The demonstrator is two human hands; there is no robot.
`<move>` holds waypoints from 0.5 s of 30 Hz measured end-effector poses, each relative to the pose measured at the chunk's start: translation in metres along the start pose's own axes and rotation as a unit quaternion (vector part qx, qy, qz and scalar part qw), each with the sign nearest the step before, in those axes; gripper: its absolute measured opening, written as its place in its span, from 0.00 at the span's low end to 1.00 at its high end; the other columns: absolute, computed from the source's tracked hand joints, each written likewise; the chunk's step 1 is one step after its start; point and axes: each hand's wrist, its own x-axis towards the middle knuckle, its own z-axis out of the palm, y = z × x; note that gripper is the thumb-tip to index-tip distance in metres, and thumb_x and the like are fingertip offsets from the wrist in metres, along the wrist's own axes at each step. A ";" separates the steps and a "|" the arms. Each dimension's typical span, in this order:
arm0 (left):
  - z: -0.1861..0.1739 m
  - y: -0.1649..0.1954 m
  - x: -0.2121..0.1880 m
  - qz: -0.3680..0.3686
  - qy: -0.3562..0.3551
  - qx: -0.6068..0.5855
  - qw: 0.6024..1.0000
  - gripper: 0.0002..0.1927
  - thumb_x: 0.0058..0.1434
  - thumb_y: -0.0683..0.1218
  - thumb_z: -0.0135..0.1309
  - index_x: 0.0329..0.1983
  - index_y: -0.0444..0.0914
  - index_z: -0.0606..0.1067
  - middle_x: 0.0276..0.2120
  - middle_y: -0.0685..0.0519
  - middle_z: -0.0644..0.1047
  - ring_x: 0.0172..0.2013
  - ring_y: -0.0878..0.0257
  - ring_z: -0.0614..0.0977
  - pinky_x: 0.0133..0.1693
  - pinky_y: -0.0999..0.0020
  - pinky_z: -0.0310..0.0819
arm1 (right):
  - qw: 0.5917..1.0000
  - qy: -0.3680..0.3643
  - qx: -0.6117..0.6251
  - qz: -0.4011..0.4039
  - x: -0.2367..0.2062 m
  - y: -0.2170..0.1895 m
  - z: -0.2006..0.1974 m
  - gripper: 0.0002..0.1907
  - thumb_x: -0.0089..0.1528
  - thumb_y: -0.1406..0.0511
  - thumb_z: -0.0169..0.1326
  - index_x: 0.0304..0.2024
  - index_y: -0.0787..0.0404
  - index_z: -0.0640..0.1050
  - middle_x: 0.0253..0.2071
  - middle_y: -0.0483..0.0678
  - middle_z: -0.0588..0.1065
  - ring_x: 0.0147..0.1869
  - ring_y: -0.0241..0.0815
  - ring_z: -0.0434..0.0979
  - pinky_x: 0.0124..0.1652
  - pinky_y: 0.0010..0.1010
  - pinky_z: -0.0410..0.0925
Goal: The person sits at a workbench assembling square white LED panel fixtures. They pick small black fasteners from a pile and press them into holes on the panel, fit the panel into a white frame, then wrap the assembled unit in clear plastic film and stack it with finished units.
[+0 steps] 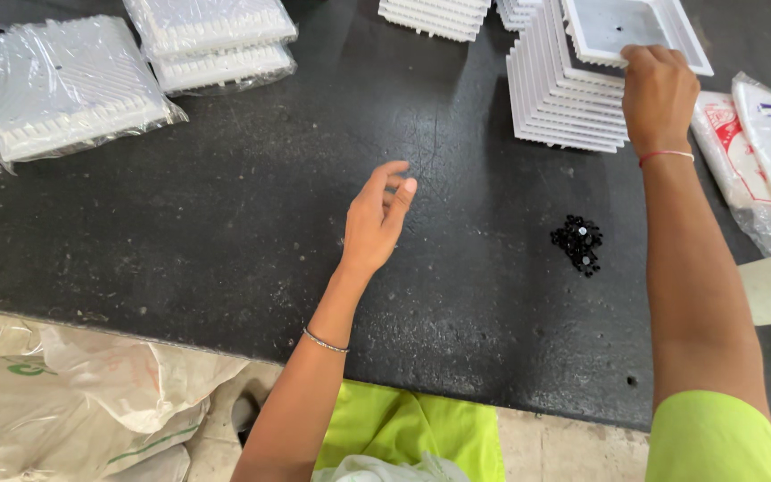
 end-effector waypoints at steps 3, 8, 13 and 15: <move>0.000 0.000 -0.001 -0.005 -0.009 0.003 1.000 0.23 0.72 0.57 0.48 0.60 0.37 0.72 0.42 0.50 0.81 0.33 0.64 0.83 0.37 0.70 0.78 | 1.000 -0.008 0.000 0.002 -0.005 -0.003 -0.001 0.12 0.64 0.76 0.52 0.47 0.62 0.82 0.44 0.51 0.79 0.51 0.54 0.77 0.49 0.42 0.71; 0.004 0.000 -0.003 -0.007 -0.013 0.005 1.000 0.22 0.72 0.57 0.48 0.60 0.37 0.73 0.40 0.50 0.82 0.34 0.64 0.84 0.37 0.70 0.78 | 1.000 -0.001 0.022 -0.002 -0.014 0.004 0.001 0.13 0.64 0.76 0.51 0.47 0.63 0.82 0.45 0.52 0.80 0.52 0.55 0.77 0.50 0.43 0.71; 0.010 0.000 -0.006 -0.013 0.008 0.042 0.999 0.24 0.70 0.60 0.48 0.58 0.39 0.74 0.37 0.48 0.83 0.34 0.61 0.86 0.40 0.66 0.79 | 0.999 -0.049 0.016 -0.010 -0.021 0.033 0.015 0.11 0.66 0.74 0.49 0.47 0.63 0.80 0.48 0.56 0.79 0.54 0.56 0.79 0.56 0.44 0.71; 0.011 0.002 -0.007 -0.006 0.011 0.050 0.999 0.26 0.69 0.63 0.47 0.58 0.40 0.74 0.39 0.47 0.83 0.37 0.56 0.87 0.42 0.63 0.79 | 0.996 -0.079 0.040 -0.018 -0.019 0.039 0.020 0.10 0.66 0.74 0.50 0.47 0.63 0.80 0.48 0.56 0.79 0.54 0.56 0.79 0.56 0.43 0.71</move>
